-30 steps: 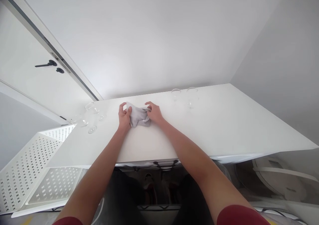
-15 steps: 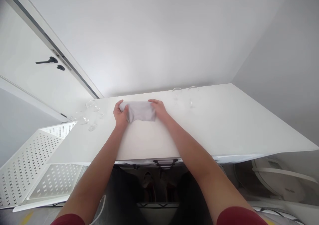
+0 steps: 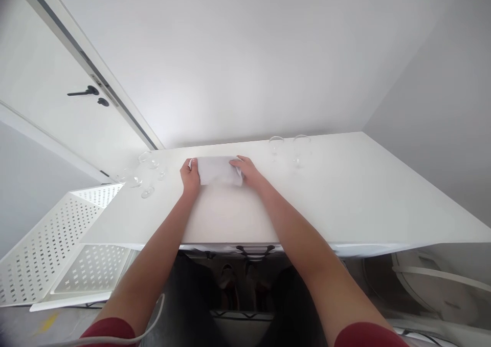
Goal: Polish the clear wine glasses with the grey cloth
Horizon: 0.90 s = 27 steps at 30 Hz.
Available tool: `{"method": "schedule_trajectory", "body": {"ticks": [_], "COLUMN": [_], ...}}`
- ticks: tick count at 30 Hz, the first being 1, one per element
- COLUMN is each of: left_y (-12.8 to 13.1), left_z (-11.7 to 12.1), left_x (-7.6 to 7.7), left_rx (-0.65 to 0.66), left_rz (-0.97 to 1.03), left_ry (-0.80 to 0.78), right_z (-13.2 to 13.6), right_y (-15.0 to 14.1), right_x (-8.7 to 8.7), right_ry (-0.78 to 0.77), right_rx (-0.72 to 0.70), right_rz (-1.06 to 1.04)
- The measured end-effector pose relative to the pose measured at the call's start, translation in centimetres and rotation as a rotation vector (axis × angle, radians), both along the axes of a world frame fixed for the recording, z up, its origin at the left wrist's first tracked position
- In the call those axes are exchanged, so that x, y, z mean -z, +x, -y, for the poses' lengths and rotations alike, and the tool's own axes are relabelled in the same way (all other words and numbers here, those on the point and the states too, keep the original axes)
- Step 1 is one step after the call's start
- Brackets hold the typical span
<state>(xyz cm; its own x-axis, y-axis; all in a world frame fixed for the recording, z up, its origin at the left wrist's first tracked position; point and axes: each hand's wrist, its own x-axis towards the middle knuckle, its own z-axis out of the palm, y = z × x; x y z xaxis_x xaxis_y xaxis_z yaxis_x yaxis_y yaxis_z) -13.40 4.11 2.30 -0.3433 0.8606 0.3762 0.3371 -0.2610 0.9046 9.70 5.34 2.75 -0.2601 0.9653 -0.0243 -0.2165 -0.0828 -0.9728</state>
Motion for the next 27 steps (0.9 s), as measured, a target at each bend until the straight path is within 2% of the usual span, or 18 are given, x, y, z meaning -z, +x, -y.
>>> {"method": "schedule_trajectory", "body": {"ticks": [2, 5, 9, 12, 15, 17, 19, 23, 27], "left_y": [0.0, 0.1, 0.2, -0.8, -3.4, -5.8, -8.3, -12.2, -14.1], "left_z": [0.0, 0.0, 1.4, 4.2, 7.8, 9.9, 11.1, 11.1, 9.5], "left_x": [0.0, 0.0, -0.1, 0.1, 0.4, 0.5, 0.5, 0.2, -0.6], "left_rx": [-0.018, -0.053, -0.235, -0.349, -0.286, -0.261, -0.293, -0.351, -0.305], "left_rz": [0.027, 0.073, 0.144, 0.235, 0.288, 0.318, 0.369, 0.572, 0.799], "left_ry": [-0.004, -0.020, -0.006, -0.064, -0.062, -0.035, -0.018, -0.027, -0.017], "right_z": [0.6, 1.0, 0.4, -0.2, -0.5, -0.4, -0.3, 0.0, 0.1], "right_y": [-0.3, -0.4, -0.1, -0.1, -0.5, -0.8, -1.1, -1.3, -1.3], "right_x": [-0.3, -0.2, 0.4, 0.7, 1.0, 1.1, 1.1, 1.2, 1.4], "right_ry": [-0.058, -0.043, -0.088, -0.202, -0.301, -0.302, -0.289, -0.278, -0.276], "right_rx": [-0.146, -0.297, -0.212, -0.111, -0.050, -0.055, -0.067, -0.053, -0.038], "right_rz": [-0.071, -0.080, -0.162, -0.219, -0.234, -0.248, -0.243, -0.223, -0.207]}}
